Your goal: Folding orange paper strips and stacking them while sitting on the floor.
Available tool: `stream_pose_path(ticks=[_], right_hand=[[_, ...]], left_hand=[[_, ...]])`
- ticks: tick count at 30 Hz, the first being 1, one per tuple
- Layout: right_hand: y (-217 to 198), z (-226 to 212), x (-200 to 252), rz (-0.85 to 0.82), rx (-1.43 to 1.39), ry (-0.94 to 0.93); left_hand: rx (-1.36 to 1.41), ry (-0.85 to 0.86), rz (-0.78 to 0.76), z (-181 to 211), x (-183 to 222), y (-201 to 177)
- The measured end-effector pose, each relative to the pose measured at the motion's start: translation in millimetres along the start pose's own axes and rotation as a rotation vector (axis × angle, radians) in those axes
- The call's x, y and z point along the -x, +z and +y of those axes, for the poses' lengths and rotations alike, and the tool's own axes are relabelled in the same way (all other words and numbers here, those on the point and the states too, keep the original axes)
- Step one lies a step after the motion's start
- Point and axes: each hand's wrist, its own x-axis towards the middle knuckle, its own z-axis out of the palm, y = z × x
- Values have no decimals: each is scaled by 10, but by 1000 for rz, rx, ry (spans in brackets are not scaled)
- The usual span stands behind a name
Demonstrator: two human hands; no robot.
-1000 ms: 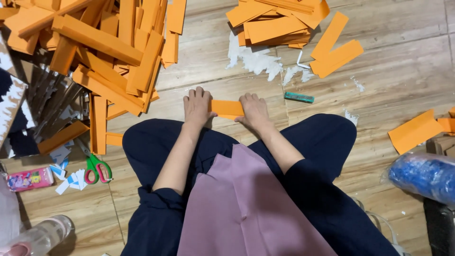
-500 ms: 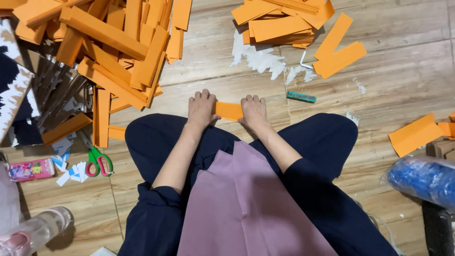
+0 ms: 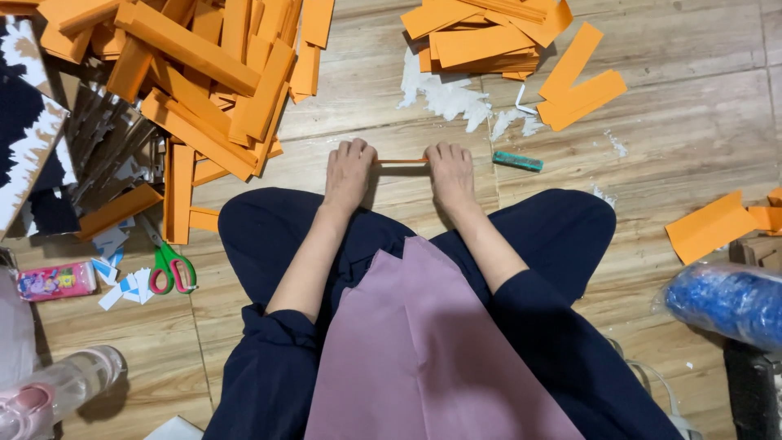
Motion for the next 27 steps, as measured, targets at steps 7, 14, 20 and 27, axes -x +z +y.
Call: stream_pose_path(ticks=[7, 14, 20, 27], right_hand=[[69, 111, 55, -153, -192, 213], [326, 3, 84, 184, -1174, 816], [308, -16, 57, 186, -1064, 708], [773, 211, 113, 78, -1156, 894]], left_hand=[[409, -306, -130, -55, -53, 145], [531, -300, -172, -18, -102, 255], [508, -302, -195, 8, -120, 177], [620, -365, -195, -166, -51, 348]])
